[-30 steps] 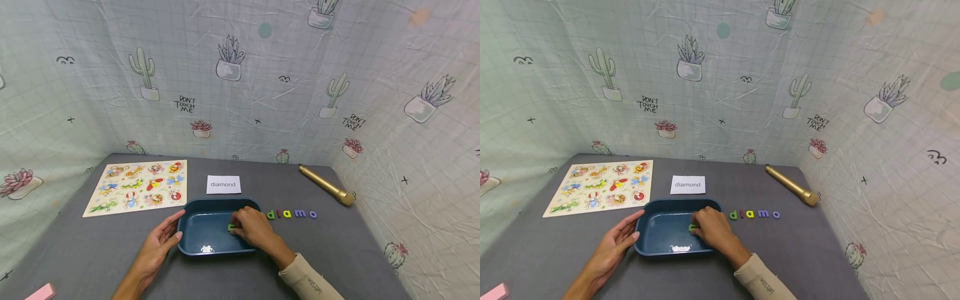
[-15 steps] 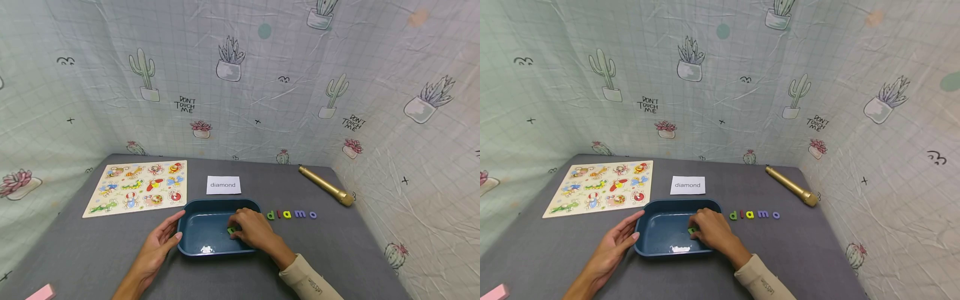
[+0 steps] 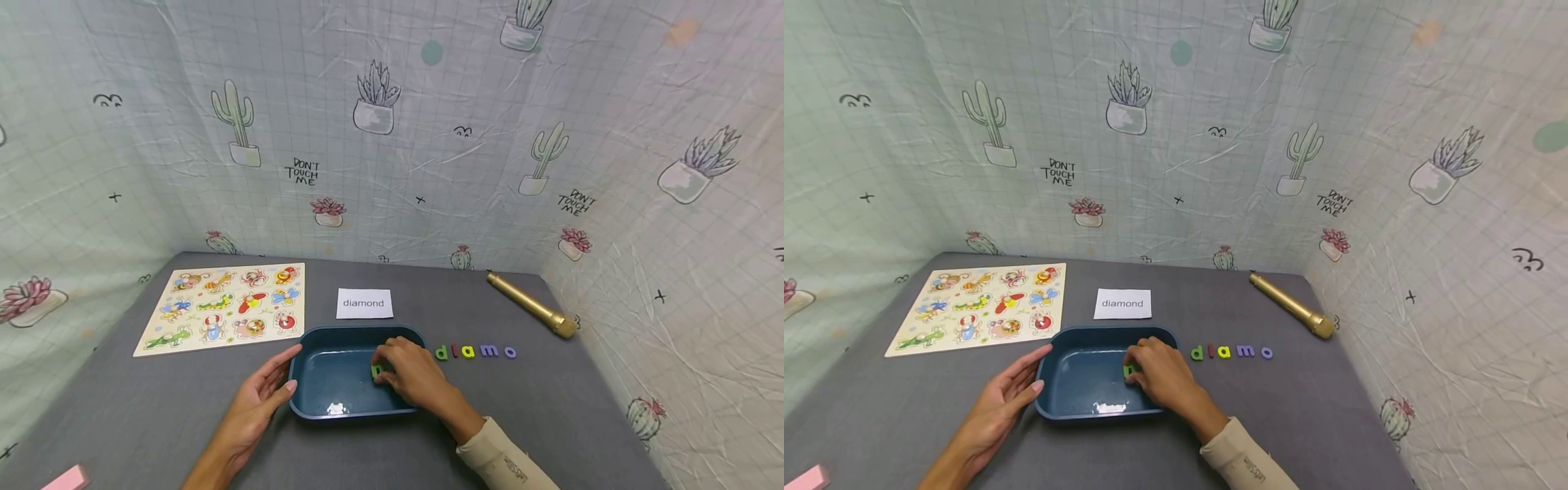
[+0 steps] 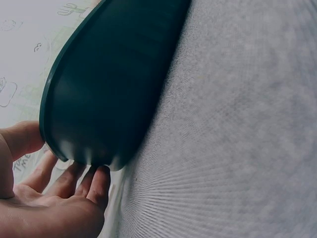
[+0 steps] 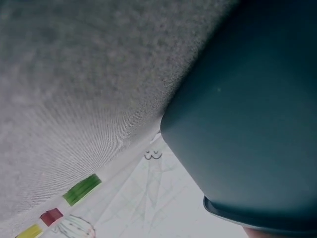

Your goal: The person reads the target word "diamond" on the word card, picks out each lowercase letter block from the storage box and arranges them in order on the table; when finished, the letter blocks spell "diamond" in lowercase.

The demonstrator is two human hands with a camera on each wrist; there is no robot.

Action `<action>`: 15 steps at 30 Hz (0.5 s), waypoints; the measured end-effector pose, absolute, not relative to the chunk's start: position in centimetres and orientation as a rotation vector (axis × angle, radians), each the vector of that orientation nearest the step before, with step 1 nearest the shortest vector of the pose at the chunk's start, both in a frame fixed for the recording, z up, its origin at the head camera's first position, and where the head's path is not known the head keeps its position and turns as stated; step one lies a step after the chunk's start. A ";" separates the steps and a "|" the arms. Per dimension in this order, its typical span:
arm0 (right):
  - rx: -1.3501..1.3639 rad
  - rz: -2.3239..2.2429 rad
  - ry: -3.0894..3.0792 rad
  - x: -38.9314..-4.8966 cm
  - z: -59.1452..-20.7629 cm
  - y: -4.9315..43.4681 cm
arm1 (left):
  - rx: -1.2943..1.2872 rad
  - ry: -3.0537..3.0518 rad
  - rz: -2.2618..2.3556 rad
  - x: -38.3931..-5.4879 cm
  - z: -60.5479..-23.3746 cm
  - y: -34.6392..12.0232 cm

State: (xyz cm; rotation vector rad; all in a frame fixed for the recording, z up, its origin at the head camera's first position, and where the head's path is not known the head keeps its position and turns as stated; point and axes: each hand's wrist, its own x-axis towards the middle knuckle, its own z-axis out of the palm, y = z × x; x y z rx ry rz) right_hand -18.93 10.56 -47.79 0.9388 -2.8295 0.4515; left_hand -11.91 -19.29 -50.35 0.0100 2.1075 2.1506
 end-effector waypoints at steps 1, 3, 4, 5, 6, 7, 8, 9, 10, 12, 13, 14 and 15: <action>0.930 0.473 -2.814 -18.9 -47.8 10.6 | 0.010 2.107 2.154 -11.9 -50.4 -19.3; 0.912 0.518 -2.780 -18.7 -47.8 10.6 | 0.011 2.108 2.156 -11.8 -50.4 -19.3; 0.906 0.536 -2.758 -18.6 -47.9 10.6 | 0.009 2.111 2.153 -11.7 -50.4 -19.2; 0.901 0.552 -2.734 -18.6 -47.9 10.6 | 0.007 2.112 2.151 -11.7 -50.4 -19.2; 0.896 0.570 -2.711 -18.5 -47.8 10.7 | 0.009 2.114 2.150 -11.7 -50.4 -19.2; 0.891 0.586 -2.687 -18.4 -47.8 10.7 | 0.009 2.115 2.148 -11.7 -50.3 -19.2; 0.887 0.606 -2.664 -18.4 -47.7 10.8 | 0.009 2.116 2.148 -11.7 -50.3 -19.1; 0.887 0.619 -2.640 -18.3 -47.6 10.9 | 0.012 2.118 2.149 -11.7 -50.3 -19.1; 0.888 0.633 -2.614 -18.3 -47.5 11.1 | 0.008 2.117 2.149 -11.7 -50.3 -19.1; 0.889 0.662 -2.567 -18.4 -47.2 11.5 | 0.006 2.117 2.150 -11.8 -50.2 -19.1; 0.891 0.673 -2.546 -18.4 -47.0 11.8 | 0.003 2.116 2.150 -11.8 -50.2 -19.1; 0.891 0.679 -2.527 -18.5 -46.8 12.1 | 0.003 2.119 2.149 -11.8 -50.2 -19.1; 0.885 0.686 -2.516 -18.6 -46.6 12.4 | 0.000 2.120 2.146 -11.9 -50.1 -19.1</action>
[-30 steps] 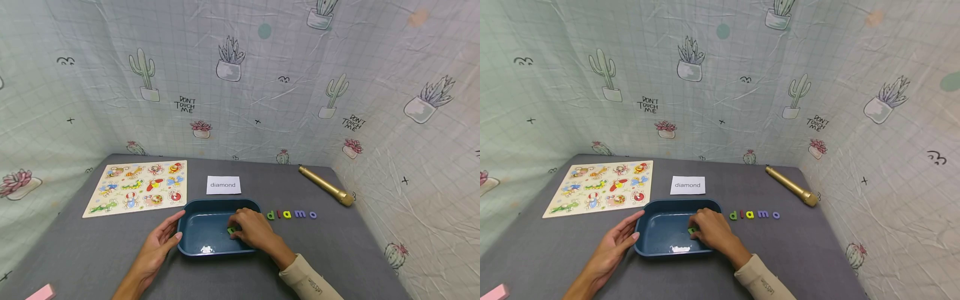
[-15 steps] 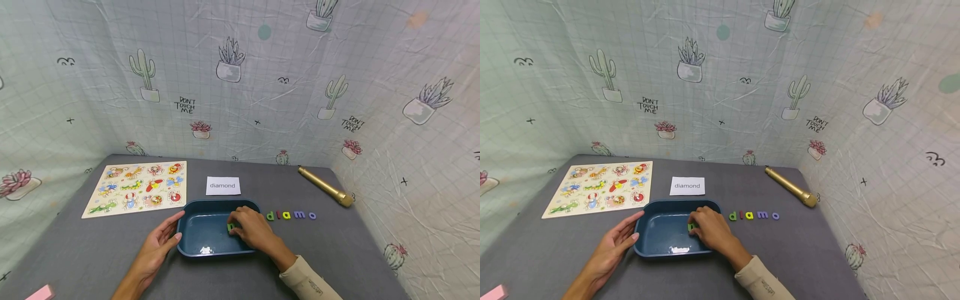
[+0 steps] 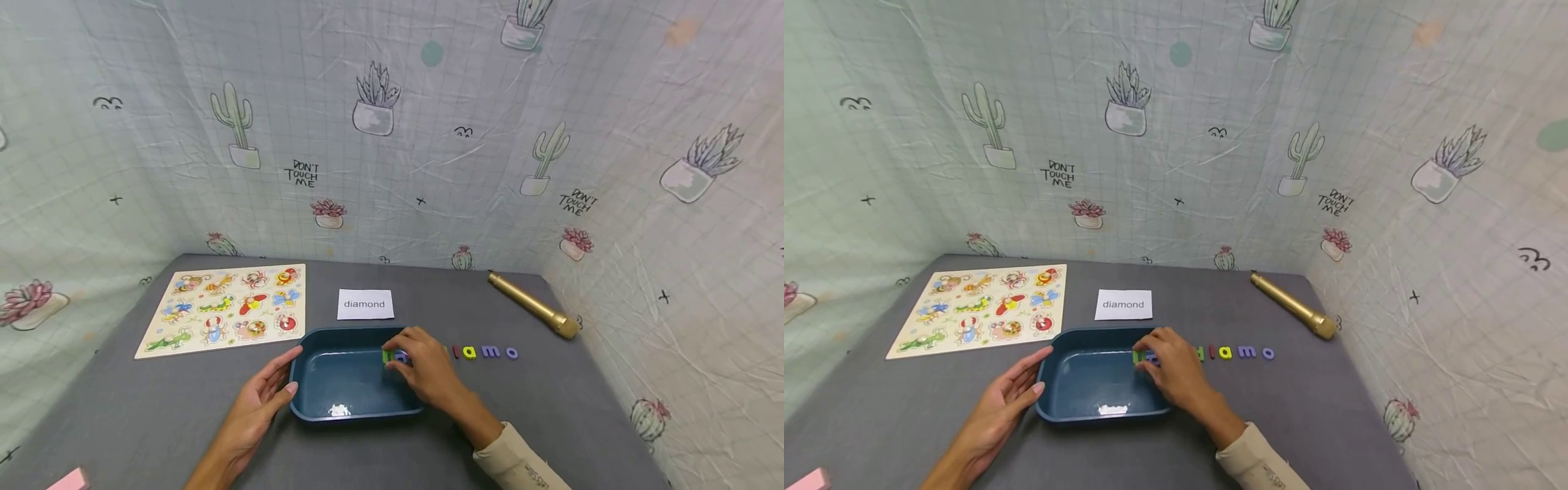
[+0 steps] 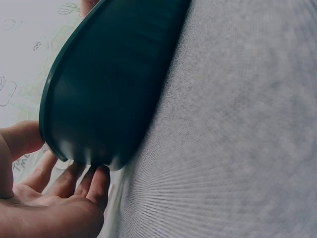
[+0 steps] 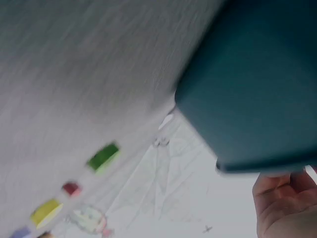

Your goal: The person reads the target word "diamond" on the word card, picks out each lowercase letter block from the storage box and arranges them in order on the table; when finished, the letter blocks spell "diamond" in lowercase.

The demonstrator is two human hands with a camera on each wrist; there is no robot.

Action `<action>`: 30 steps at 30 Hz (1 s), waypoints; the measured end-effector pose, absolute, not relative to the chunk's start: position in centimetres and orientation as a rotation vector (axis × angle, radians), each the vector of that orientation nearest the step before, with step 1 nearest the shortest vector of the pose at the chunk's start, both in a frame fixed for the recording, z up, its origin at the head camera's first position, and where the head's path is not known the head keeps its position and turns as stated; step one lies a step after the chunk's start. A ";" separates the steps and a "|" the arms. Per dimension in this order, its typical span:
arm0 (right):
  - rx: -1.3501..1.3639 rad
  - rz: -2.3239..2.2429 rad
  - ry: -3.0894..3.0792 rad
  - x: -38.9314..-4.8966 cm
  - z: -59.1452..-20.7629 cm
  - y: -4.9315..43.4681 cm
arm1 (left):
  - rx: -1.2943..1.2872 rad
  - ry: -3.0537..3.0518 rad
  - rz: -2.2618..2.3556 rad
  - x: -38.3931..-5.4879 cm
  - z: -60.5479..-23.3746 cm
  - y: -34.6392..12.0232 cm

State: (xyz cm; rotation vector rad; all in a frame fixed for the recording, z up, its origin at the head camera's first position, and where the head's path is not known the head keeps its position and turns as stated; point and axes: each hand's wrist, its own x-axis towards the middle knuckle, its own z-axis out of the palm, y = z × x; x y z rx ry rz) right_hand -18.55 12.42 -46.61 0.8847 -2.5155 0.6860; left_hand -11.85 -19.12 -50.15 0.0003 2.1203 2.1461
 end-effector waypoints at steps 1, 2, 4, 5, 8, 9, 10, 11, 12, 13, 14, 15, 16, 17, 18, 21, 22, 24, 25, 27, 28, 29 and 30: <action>0.880 0.695 -2.507 -18.6 -46.4 12.8 | -0.004 2.121 2.144 -11.9 -50.1 -19.1; 0.875 0.699 -2.503 -18.6 -46.2 13.2 | -0.006 2.121 2.143 -11.9 -50.1 -19.1; 0.856 0.695 -2.500 -18.7 -45.8 14.1 | -0.011 2.119 2.142 -11.9 -50.1 -19.1; 0.843 0.691 -2.500 -18.7 -45.6 14.5 | -0.013 2.117 2.142 -11.9 -50.1 -19.1; 0.803 0.697 -2.504 -18.9 -45.4 16.0 | -0.016 2.108 2.145 -11.9 -50.0 -19.1; 0.784 0.699 -2.504 -19.0 -45.3 16.5 | -0.018 2.107 2.143 -12.0 -50.0 -19.1; 0.765 0.699 -2.505 -19.0 -45.3 17.0 | -0.019 2.105 2.142 -12.0 -50.0 -19.1; 0.749 0.705 -2.508 -19.1 -45.3 17.5 | -0.019 2.108 2.137 -12.0 -50.0 -19.1; 0.730 0.705 -2.509 -19.1 -45.3 18.1 | -0.018 2.110 2.134 -12.0 -50.0 -19.2; 0.715 0.705 -2.509 -19.2 -45.3 18.6 | -0.018 2.112 2.132 -12.0 -50.0 -19.2; 0.700 0.703 -2.509 -19.2 -45.4 19.2 | -0.017 2.114 2.129 -12.0 -50.1 -19.2; 0.684 0.695 -2.511 -19.3 -45.4 19.8 | -0.016 2.116 2.128 -12.0 -50.1 -19.2; 0.672 0.687 -2.512 -19.4 -45.4 20.4 | -0.012 2.117 2.130 -12.0 -50.1 -19.2; 0.662 0.676 -2.513 -19.4 -45.3 21.0 | -0.008 2.120 2.131 -12.0 -50.1 -19.1; 0.653 0.664 -2.512 -19.5 -45.3 21.6 | -0.005 2.119 2.134 -12.0 -50.1 -19.1; 0.631 0.627 -2.507 -19.8 -45.5 23.5 | 0.005 2.115 2.143 -12.1 -50.1 -19.1; 0.624 0.617 -2.505 -19.9 -45.6 24.1 | 0.007 2.113 2.146 -12.0 -50.1 -19.1; 0.609 0.590 -2.504 -20.1 -45.8 25.2 | 0.010 2.109 2.150 -12.0 -50.1 -19.1; 0.599 0.581 -2.508 -20.2 -45.9 25.8 | 0.009 2.108 2.151 -11.9 -50.1 -19.1; 0.578 0.563 -2.521 -20.3 -46.1 26.8 | 0.006 2.106 2.150 -11.9 -50.1 -19.1; 0.566 0.557 -2.530 -20.3 -46.1 27.3 | 0.004 2.105 2.148 -11.9 -50.1 -19.2; 0.550 0.553 -2.540 -20.3 -46.1 27.8 | 0.003 2.105 2.146 -11.9 -50.1 -19.2; 0.534 0.546 -2.552 -20.3 -46.1 28.4 | 0.002 2.105 2.142 -11.9 -50.0 -19.2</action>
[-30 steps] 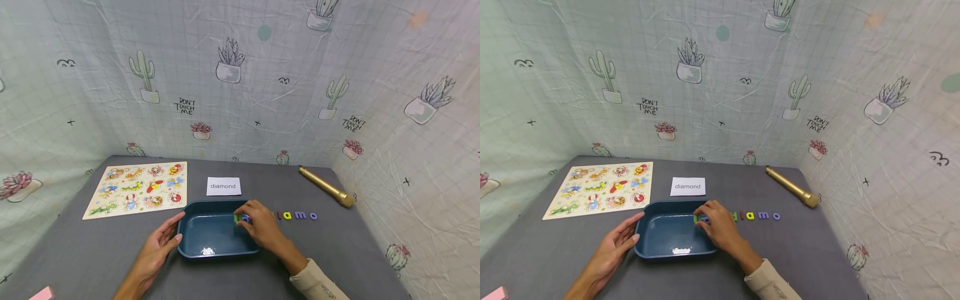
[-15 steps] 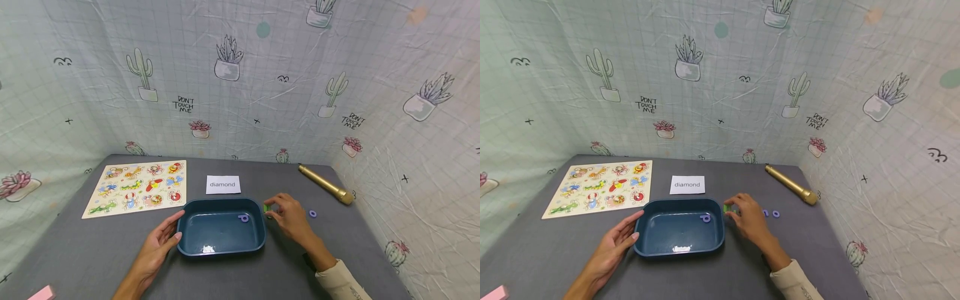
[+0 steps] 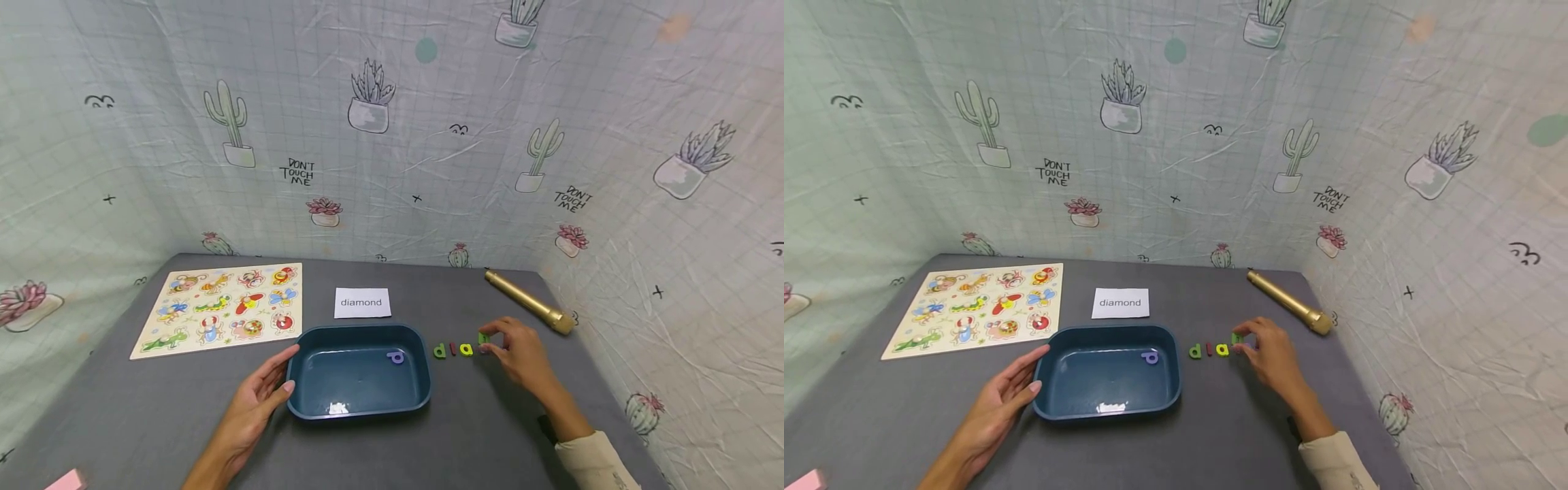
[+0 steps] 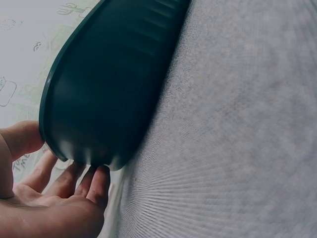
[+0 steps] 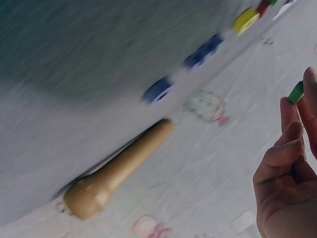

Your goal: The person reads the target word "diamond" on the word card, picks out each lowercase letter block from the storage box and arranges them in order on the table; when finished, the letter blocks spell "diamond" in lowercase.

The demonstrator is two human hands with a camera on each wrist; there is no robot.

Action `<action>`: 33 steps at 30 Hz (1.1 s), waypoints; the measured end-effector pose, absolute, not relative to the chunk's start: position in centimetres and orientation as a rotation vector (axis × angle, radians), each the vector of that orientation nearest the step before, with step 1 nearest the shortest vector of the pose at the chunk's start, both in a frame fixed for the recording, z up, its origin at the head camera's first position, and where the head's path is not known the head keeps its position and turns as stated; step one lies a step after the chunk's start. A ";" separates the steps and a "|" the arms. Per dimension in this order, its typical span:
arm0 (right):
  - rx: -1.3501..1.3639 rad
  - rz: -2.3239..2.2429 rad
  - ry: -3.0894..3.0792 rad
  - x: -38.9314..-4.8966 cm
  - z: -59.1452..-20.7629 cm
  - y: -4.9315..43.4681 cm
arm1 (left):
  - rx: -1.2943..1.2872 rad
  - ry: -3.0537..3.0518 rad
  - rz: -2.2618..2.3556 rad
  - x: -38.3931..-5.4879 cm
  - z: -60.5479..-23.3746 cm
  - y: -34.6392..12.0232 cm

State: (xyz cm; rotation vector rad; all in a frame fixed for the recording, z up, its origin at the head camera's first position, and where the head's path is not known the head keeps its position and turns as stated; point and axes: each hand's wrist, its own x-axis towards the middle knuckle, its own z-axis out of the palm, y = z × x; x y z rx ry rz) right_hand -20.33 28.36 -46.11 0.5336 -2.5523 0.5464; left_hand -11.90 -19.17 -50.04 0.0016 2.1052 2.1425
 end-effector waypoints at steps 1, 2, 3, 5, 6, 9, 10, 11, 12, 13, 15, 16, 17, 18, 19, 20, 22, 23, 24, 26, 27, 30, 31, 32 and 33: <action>0.519 0.543 -2.563 -20.3 -46.1 28.8 | 0.000 2.105 2.139 -11.9 -50.0 -19.2; 0.508 0.534 -2.570 -20.3 -46.1 29.3 | 0.003 2.105 2.139 -11.9 -50.0 -19.2; 0.497 0.529 -2.577 -20.4 -46.2 29.8 | 0.002 2.105 2.138 -11.9 -50.0 -19.2; 0.489 0.518 -2.580 -20.5 -46.3 30.8 | 0.002 2.106 2.138 -11.9 -50.1 -19.2; 0.490 0.511 -2.580 -20.5 -46.4 31.3 | 0.001 2.107 2.137 -11.9 -50.1 -19.3; 0.486 0.504 -2.578 -20.7 -46.7 32.8 | -0.015 2.113 2.127 -12.0 -50.0 -19.3; 0.481 0.499 -2.583 -20.8 -46.8 33.3 | -0.018 2.114 2.125 -12.0 -50.0 -19.3; 0.473 0.494 -2.594 -20.9 -46.9 33.8 | -0.024 2.110 2.125 -12.0 -50.0 -19.3; 0.459 0.492 -2.611 -20.9 -47.0 34.2 | -0.027 2.109 2.123 -12.0 -50.0 -19.3; 0.445 0.493 -2.632 -21.0 -47.0 34.7 | -0.031 2.106 2.123 -12.0 -50.0 -19.3; 0.425 0.493 -2.677 -21.1 -47.2 35.5 | -0.030 2.100 2.127 -11.9 -50.0 -19.3; 0.421 0.494 -2.692 -21.2 -47.2 35.9 | -0.030 2.099 2.128 -11.9 -50.0 -19.3; 0.417 0.497 -2.707 -21.3 -47.3 36.2 | -0.031 2.100 2.125 -11.9 -50.0 -19.3; 0.421 0.496 -2.714 -21.5 -47.4 36.6 | -0.029 2.105 2.121 -11.8 -50.0 -19.3; 0.433 0.498 -2.716 -21.6 -47.5 36.9 | -0.029 2.109 2.118 -11.8 -50.0 -19.3; 0.445 0.492 -2.714 -21.8 -47.7 37.2 | -0.028 2.114 2.114 -11.8 -50.0 -19.3; 0.457 0.487 -2.721 -22.2 -47.8 37.7 | -0.029 2.116 2.110 -11.8 -50.0 -19.2; 0.464 0.483 -2.727 -22.3 -47.9 38.0 | -0.030 2.116 2.111 -11.8 -50.0 -19.2; 0.469 0.480 -2.736 -22.5 -48.0 38.1 | -0.030 2.113 2.114 -11.8 -50.0 -19.2; 0.473 0.476 -2.761 -22.7 -48.1 38.5 | -0.032 2.109 2.120 -11.9 -50.0 -19.2; 0.479 0.477 -2.775 -22.8 -48.2 38.6 | -0.033 2.106 2.124 -11.9 -50.0 -19.2; 0.506 0.465 -2.807 -22.9 -48.3 38.8 | -0.033 2.099 2.132 -11.9 -49.9 -19.1; 0.517 0.461 -2.813 -23.0 -48.4 38.9 | -0.031 2.100 2.133 -11.9 -49.9 -19.1; 0.525 0.457 -2.819 -23.0 -48.4 38.9 | -0.031 2.102 2.130 -11.9 -49.9 -19.1; 0.530 0.453 -2.824 -23.1 -48.5 38.9 | -0.029 2.104 2.128 -11.9 -49.9 -19.1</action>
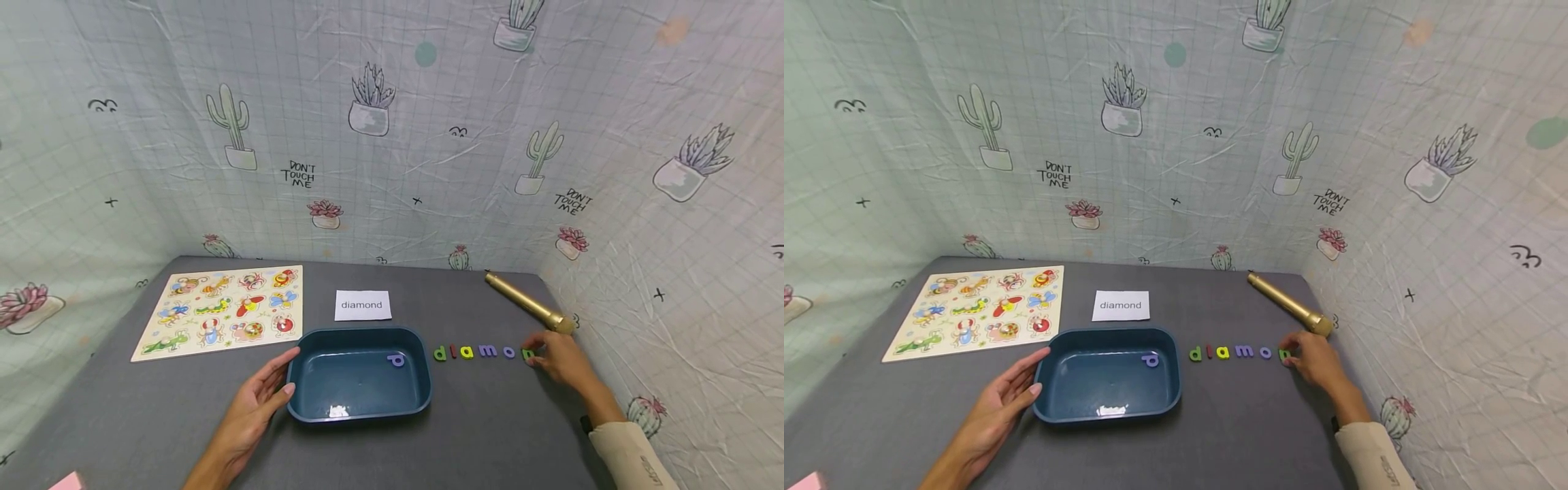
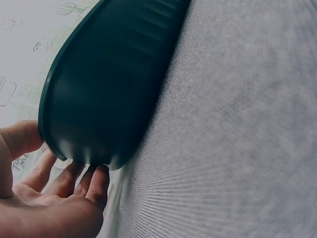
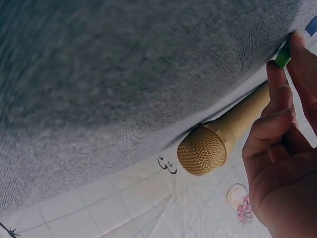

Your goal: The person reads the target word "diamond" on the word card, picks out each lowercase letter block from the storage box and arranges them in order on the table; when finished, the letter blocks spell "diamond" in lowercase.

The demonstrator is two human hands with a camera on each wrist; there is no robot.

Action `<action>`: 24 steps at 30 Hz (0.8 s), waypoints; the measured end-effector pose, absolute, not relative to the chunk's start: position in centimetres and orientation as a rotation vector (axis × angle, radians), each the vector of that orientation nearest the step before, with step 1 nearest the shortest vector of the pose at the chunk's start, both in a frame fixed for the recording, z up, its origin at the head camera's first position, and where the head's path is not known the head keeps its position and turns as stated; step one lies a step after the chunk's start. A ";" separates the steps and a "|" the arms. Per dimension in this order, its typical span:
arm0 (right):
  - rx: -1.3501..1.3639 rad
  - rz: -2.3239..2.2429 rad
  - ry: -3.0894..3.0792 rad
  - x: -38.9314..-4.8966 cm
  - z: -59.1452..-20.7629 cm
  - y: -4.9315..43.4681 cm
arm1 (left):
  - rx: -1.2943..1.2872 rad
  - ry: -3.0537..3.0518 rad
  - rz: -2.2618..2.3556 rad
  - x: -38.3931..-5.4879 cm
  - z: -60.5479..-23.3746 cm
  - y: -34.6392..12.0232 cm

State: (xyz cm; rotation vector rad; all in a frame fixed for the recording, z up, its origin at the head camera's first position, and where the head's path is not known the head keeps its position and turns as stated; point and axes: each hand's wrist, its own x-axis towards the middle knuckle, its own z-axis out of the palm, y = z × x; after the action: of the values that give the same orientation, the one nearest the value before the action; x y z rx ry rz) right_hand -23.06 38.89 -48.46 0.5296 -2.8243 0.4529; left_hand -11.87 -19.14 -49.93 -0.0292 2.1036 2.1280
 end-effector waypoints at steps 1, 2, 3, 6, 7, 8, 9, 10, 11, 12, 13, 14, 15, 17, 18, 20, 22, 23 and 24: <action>0.534 0.449 -2.828 -23.1 -48.5 38.9 | -0.028 2.105 2.126 -11.9 -49.9 -19.1; 0.537 0.448 -2.830 -23.1 -48.5 38.9 | -0.024 2.108 2.124 -11.9 -49.9 -19.1; 0.540 0.446 -2.831 -23.2 -48.4 38.8 | -0.022 2.108 2.124 -11.9 -49.9 -19.1; 0.541 0.444 -2.832 -23.1 -48.3 38.6 | -0.020 2.100 2.131 -11.9 -49.9 -19.2; 0.542 0.442 -2.833 -23.1 -48.3 38.5 | -0.019 2.095 2.134 -11.9 -49.9 -19.2; 0.543 0.438 -2.833 -23.1 -48.2 38.4 | -0.019 2.090 2.137 -11.9 -49.9 -19.2; 0.543 0.433 -2.833 -23.0 -48.1 38.4 | -0.021 2.088 2.137 -11.8 -49.9 -19.2; 0.543 0.428 -2.830 -22.9 -48.0 38.3 | -0.022 2.088 2.134 -11.8 -49.9 -19.2; 0.541 0.420 -2.822 -22.8 -48.0 38.2 | -0.020 2.090 2.132 -11.8 -49.9 -19.2; 0.534 0.414 -2.815 -22.7 -47.8 38.0 | -0.017 2.093 2.131 -11.8 -49.9 -19.2; 0.529 0.405 -2.803 -22.6 -47.7 37.8 | -0.017 2.093 2.131 -11.9 -49.9 -19.2; 0.523 0.394 -2.791 -22.6 -47.5 37.6 | -0.016 2.093 2.133 -11.9 -49.9 -19.2; 0.512 0.388 -2.780 -22.5 -47.3 37.3 | -0.016 2.093 2.135 -11.9 -49.9 -19.2; 0.493 0.383 -2.760 -22.2 -46.6 36.5 | -0.015 2.086 2.145 -11.9 -49.9 -19.3; 0.489 0.384 -2.754 -22.0 -46.2 36.0 | -0.016 2.082 2.149 -11.9 -49.9 -19.3; 0.489 0.389 -2.741 -21.6 -45.3 35.0 | -0.018 2.080 2.150 -12.0 -49.9 -19.3; 0.503 0.389 -2.716 -21.1 -44.4 33.8 | -0.016 2.085 2.144 -12.0 -49.9 -19.3; 0.515 0.390 -2.699 -20.9 -44.0 33.2 | -0.013 2.088 2.143 -12.0 -49.9 -19.3; 0.531 0.386 -2.676 -20.7 -43.6 32.6 | -0.012 2.090 2.142 -12.0 -50.0 -19.3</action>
State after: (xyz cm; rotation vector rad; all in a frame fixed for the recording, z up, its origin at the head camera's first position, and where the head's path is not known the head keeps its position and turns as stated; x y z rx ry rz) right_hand -20.66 32.56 -43.62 0.5306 -2.6762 0.3855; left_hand -11.95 -19.27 -49.96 -0.0118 2.0899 2.1419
